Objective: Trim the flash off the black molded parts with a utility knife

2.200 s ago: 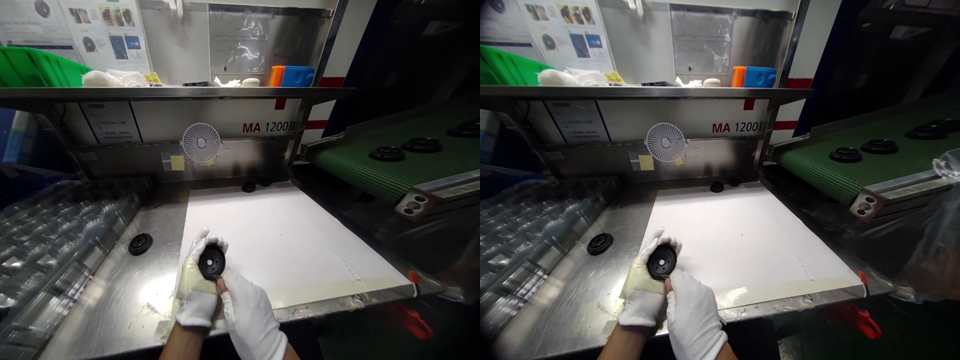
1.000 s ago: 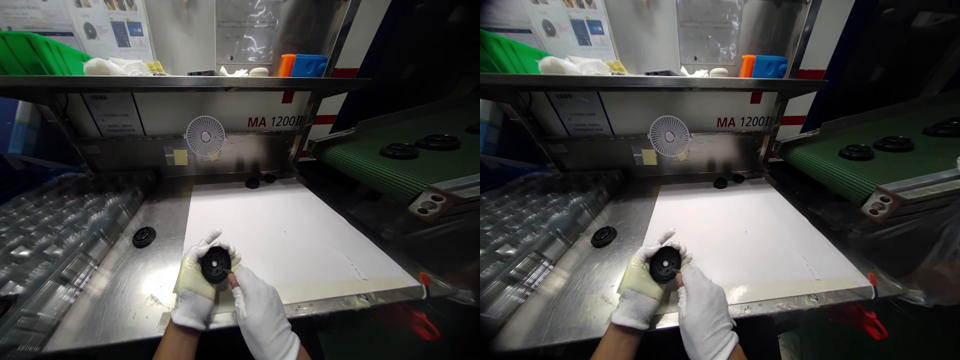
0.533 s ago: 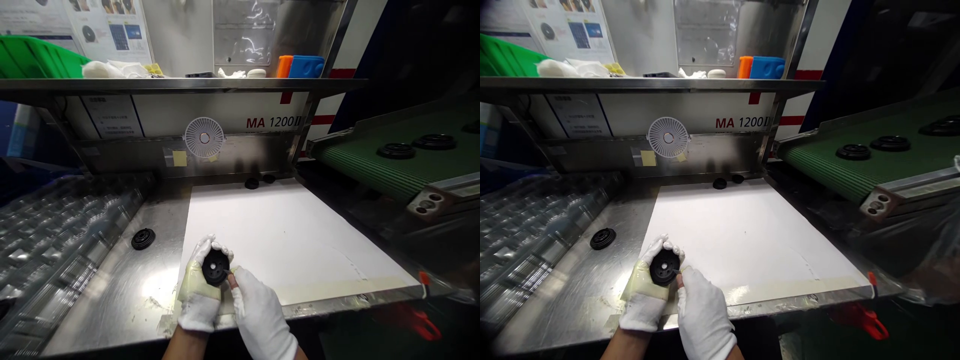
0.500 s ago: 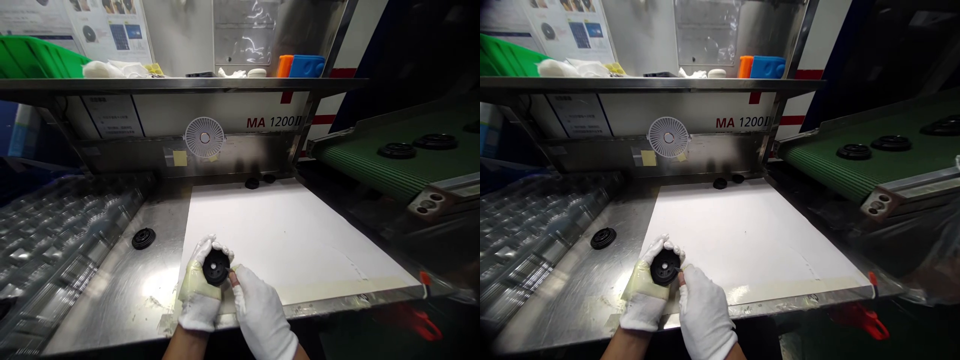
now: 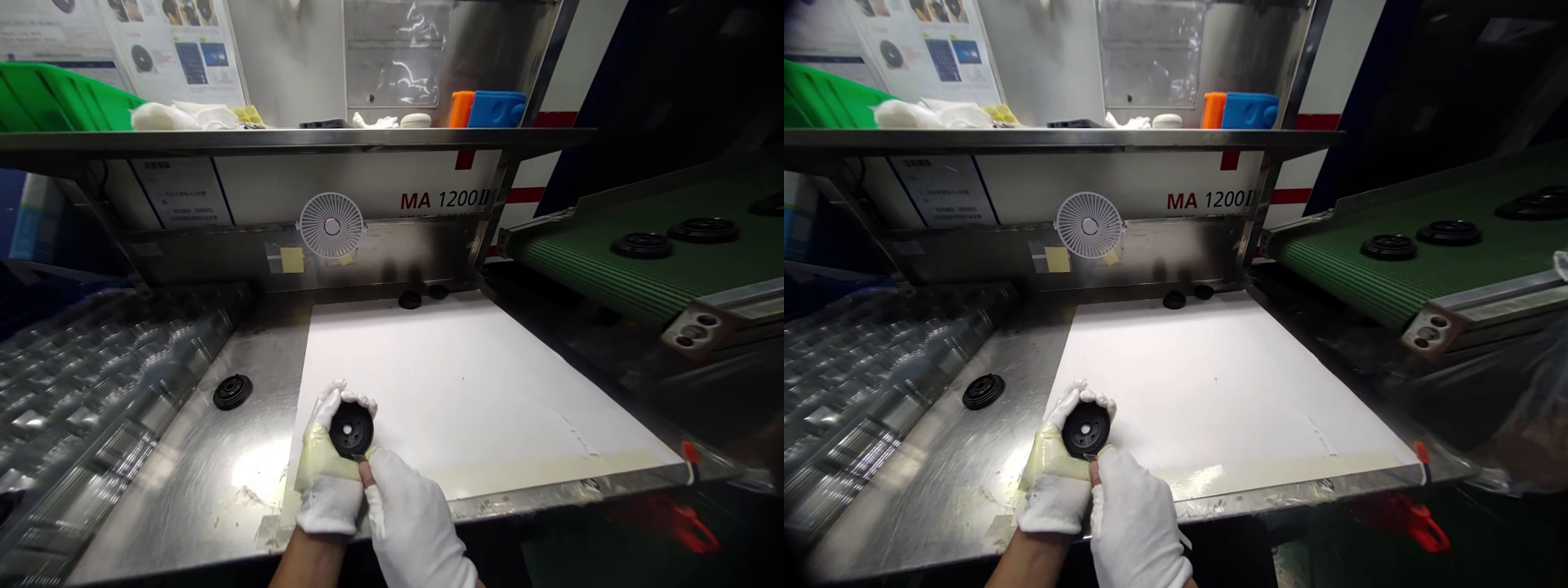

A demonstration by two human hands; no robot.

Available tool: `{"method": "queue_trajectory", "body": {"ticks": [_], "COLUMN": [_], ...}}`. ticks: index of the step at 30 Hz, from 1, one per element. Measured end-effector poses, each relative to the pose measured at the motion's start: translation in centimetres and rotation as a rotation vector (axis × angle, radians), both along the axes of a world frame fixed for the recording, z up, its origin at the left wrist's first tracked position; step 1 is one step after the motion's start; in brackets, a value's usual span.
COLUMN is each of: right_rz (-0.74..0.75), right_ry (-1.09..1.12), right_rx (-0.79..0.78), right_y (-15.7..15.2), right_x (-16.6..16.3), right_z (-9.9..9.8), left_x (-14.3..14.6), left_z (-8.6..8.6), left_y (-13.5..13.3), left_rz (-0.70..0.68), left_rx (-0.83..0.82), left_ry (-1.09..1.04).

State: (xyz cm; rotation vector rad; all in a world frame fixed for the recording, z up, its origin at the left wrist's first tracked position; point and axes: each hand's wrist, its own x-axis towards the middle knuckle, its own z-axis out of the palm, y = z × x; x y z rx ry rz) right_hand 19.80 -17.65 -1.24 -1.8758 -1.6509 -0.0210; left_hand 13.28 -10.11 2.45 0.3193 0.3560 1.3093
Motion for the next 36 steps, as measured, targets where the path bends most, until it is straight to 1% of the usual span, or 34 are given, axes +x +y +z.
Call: {"method": "queue_trajectory", "body": {"ticks": [1,2,5,7,10,13,15,16,18,20,22,26,29,30,31,32,35,36], "right_rz": [0.007,0.016,0.012,-0.006,-0.024,-0.008,0.002,0.006,0.016,0.014,-0.004,-0.016,0.025,0.034,0.043,0.054,0.143,0.177], "right_ry": [-0.006,-0.007,0.022,0.049,0.055,0.013,-0.021,-0.033,-0.032,-0.002,0.027,0.005,-0.007,0.005,0.03,0.071,0.286,0.371], "right_rx": [0.001,0.002,0.009,-0.003,-0.013,-0.01,-0.013,-0.011,-0.005,0.003,-0.004,-0.004,-0.017,-0.03,-0.04,-0.043,-0.025,-0.018], "right_y": [0.0,0.0,-0.1,-0.1,-0.1,-0.1,-0.2,-0.2,-0.2,-0.2,-0.2,-0.2,-0.3,-0.4,-0.4,-0.5,-0.6,-0.7], "right_x": [0.0,0.0,0.7,1.2,1.2,0.6,0.2,0.1,0.2,0.6,1.0,0.8,0.0,-0.2,-0.3,-0.3,0.2,0.5], "right_z": [0.0,0.1,0.6,0.8,0.5,-0.2,-0.4,-0.4,-0.2,0.1,0.1,-0.3,-0.5,-0.4,-0.1,0.2,1.6,2.1], "left_x": [-0.1,-0.2,-0.9,-1.2,-0.9,-0.2,-0.2,-0.4,-1.0,-1.6,-1.8,-1.0,-0.4,-0.5,-0.6,-0.8,-1.6,-1.8], "left_z": [-0.1,-0.2,-0.3,-0.3,-0.3,-0.2,-0.2,-0.1,-0.1,-0.2,-0.6,-1.2,-1.1,-1.0,-0.9,-0.7,-0.4,-0.4], "left_y": [0.0,0.1,0.2,0.4,0.7,0.8,0.6,0.4,0.2,0.1,0.2,0.5,0.4,0.3,0.1,0.0,-0.2,-0.2], "left_rz": [0.003,-0.025,-0.187,-0.253,-0.249,-0.179,-0.125,-0.12,-0.189,-0.274,-0.306,-0.214,-0.093,-0.072,-0.075,-0.11,-0.269,-0.301], "left_rx": [-0.001,-0.013,-0.074,-0.084,-0.113,-0.166,-0.136,-0.111,-0.073,-0.081,-0.1,-0.097,-0.102,-0.097,-0.093,-0.097,-0.18,-0.207], "left_ry": [0.007,0.016,0.038,0.022,0.002,-0.014,-0.029,-0.016,0.041,0.082,0.058,-0.008,-0.025,-0.018,-0.003,0.016,0.044,0.03]}}
